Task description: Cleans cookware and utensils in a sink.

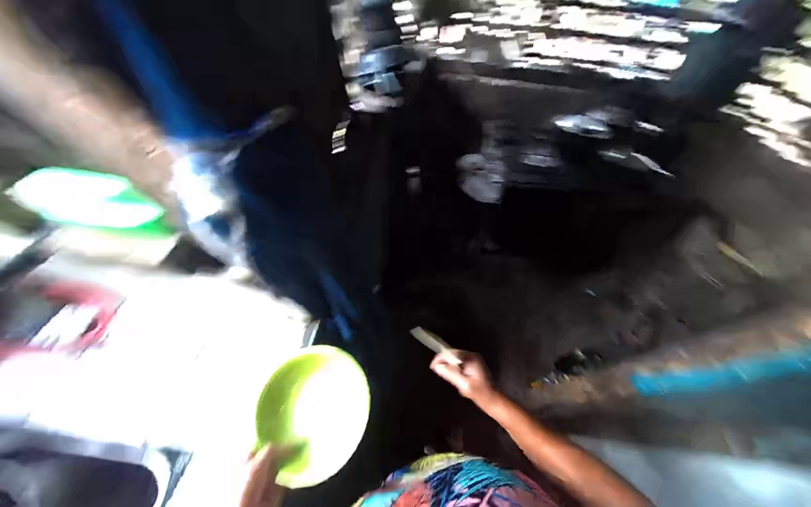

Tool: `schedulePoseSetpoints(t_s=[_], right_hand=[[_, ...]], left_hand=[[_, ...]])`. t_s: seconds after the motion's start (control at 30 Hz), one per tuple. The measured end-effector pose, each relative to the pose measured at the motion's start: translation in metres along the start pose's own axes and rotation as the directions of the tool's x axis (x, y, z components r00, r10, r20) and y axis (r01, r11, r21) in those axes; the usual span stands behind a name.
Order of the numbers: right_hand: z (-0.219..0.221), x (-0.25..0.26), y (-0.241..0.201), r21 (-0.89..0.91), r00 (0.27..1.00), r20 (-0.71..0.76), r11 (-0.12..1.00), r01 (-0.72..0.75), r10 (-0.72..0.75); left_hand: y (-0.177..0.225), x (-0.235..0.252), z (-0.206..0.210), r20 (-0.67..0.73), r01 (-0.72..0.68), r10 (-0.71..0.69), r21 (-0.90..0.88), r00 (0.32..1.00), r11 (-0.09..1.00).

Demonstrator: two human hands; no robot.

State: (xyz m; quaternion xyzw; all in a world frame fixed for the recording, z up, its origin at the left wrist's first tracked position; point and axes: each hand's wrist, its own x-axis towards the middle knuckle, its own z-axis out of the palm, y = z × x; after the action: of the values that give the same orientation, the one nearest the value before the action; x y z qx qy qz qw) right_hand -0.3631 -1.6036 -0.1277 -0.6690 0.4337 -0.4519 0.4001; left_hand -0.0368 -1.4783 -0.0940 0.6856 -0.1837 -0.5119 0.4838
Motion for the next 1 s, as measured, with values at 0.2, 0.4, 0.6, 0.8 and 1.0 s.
schedulePoseSetpoints(t_s=[0.2, 0.4, 0.6, 0.8, 1.0], right_hand=[[-0.034, 0.003, 0.018, 0.283, 0.869, 0.484, 0.923, -0.262, 0.099], [0.005, 0.012, -0.005, 0.253, 0.345, 0.932, 0.877, -0.409, -0.107], [0.069, -0.014, -0.035, 0.419, 0.066, 0.908, 0.905, -0.072, -0.415], [0.142, -0.038, -0.067, 0.453, -0.066, 0.89, 0.859, 0.238, -0.451], [0.204, -0.09, -0.112, 0.407, -0.075, 0.913, 0.88, 0.245, -0.402]], left_hand=[[-0.025, -0.065, 0.064, -0.195, -0.01, -0.052, -0.306, 0.979, 0.952], [-0.074, -0.15, 0.07, -0.476, -0.119, 0.066, -0.08, 0.877, 0.99], [-0.091, -0.207, 0.045, -0.35, 0.023, 0.079, 0.278, 0.933, 0.96], [-0.116, -0.217, -0.015, -0.154, -0.097, 0.144, 0.278, 0.977, 0.956], [-0.127, -0.243, -0.091, -0.209, -0.143, 0.247, 0.414, 0.946, 0.899]])
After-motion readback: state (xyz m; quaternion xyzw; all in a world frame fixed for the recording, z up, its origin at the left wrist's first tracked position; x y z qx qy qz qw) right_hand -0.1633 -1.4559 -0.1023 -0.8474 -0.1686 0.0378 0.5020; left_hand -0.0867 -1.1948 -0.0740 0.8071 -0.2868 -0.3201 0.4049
